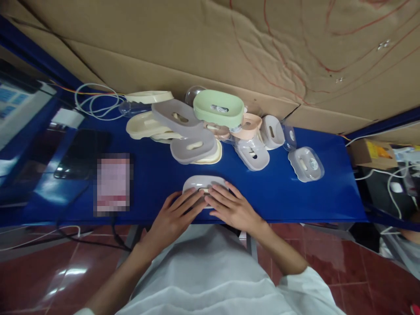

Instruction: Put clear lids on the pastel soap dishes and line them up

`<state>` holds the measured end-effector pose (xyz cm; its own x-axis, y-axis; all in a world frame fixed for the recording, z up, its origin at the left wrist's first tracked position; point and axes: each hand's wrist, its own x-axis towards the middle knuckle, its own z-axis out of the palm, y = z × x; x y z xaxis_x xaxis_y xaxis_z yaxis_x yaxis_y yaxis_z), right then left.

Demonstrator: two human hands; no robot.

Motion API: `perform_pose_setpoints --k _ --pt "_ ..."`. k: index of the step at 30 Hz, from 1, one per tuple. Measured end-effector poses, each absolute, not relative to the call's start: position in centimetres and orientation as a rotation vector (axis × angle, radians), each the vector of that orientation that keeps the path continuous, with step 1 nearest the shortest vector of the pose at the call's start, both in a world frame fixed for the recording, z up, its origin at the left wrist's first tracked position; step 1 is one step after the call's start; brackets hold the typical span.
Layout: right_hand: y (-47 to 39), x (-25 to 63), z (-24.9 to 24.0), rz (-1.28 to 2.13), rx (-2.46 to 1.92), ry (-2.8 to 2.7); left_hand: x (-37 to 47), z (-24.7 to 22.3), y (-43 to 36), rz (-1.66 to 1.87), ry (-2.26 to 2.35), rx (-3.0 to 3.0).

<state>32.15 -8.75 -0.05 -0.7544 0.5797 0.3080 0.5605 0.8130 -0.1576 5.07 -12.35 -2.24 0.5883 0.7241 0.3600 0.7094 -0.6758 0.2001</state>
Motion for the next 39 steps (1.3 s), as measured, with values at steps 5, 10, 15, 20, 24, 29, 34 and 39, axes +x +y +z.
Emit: perform_pose_setpoints --k 5,10,15,20,24,29,34,39 --pt "0.6 34.1 3.7 -0.006 -1.240 -2.126 5.3 -2.2 -12.2 0.810 1.294 2.654" --pt "10.0 33.2 4.5 0.299 -1.428 -2.023 5.3 -1.9 -12.1 0.962 1.310 2.559" --pt "11.9 32.8 6.2 0.437 -1.339 -1.913 5.2 -1.9 -12.0 0.999 1.276 2.522" --pt "8.0 34.6 9.7 0.160 -1.365 -1.960 5.1 -2.0 -12.0 0.987 1.245 2.499" --pt "0.4 35.7 8.4 -0.072 -1.278 -1.904 5.1 -2.3 -12.1 1.018 1.296 2.397" --pt "-9.2 34.6 2.0 0.201 -1.159 -2.030 5.0 -2.6 -12.0 0.920 1.388 2.164" --pt "-11.1 32.5 -0.8 0.258 -1.091 -2.390 4.6 -2.5 -11.9 0.824 1.265 2.305" --pt "-10.3 32.4 -0.6 0.153 -1.115 -2.548 4.3 -2.3 -12.3 0.877 1.324 2.247"
